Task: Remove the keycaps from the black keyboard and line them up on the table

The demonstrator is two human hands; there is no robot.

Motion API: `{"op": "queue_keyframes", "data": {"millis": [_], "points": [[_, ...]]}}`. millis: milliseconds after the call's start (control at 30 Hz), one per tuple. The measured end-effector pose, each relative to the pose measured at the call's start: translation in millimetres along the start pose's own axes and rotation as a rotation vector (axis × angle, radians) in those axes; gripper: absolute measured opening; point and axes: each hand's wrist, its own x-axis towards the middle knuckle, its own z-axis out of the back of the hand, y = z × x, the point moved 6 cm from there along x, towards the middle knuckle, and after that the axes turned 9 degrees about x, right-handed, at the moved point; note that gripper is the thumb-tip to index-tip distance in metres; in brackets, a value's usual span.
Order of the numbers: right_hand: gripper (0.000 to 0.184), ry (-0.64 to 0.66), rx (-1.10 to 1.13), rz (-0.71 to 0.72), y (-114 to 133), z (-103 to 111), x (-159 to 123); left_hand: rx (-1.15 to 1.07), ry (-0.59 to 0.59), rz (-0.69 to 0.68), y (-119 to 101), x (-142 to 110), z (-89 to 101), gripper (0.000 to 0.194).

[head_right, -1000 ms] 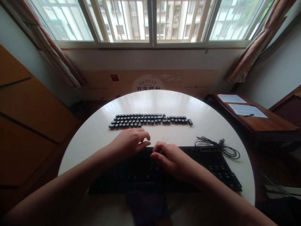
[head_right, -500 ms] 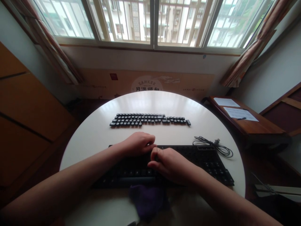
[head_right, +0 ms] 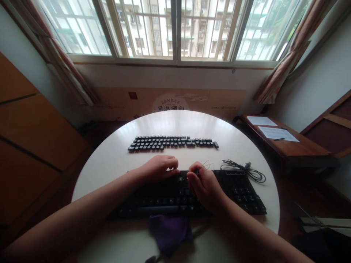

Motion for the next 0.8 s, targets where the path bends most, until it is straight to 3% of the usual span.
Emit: {"op": "queue_keyframes", "data": {"millis": [100,233,500,633,800], "points": [[0.032,-0.010,-0.121,0.039,7.5,9.5,3.3,-0.116,-0.081,-0.058,-12.7,0.4,20.9,0.015],[0.028,0.010,-0.204,0.112,15.0,19.0,4.3,-0.185,-0.057,-0.149,-36.6,9.8,41.0,0.013],[0.022,0.013,-0.433,0.267,32.3,24.7,6.4,-0.104,0.041,-0.123,-46.1,34.9,47.4,0.006],[0.021,-0.015,-0.469,0.313,35.6,31.9,9.4,-0.075,0.091,-0.072,-27.2,38.8,43.9,0.010],[0.021,-0.154,-0.467,0.329,34.8,51.9,12.6,0.115,0.025,0.127,33.4,31.1,36.8,0.007]]}}
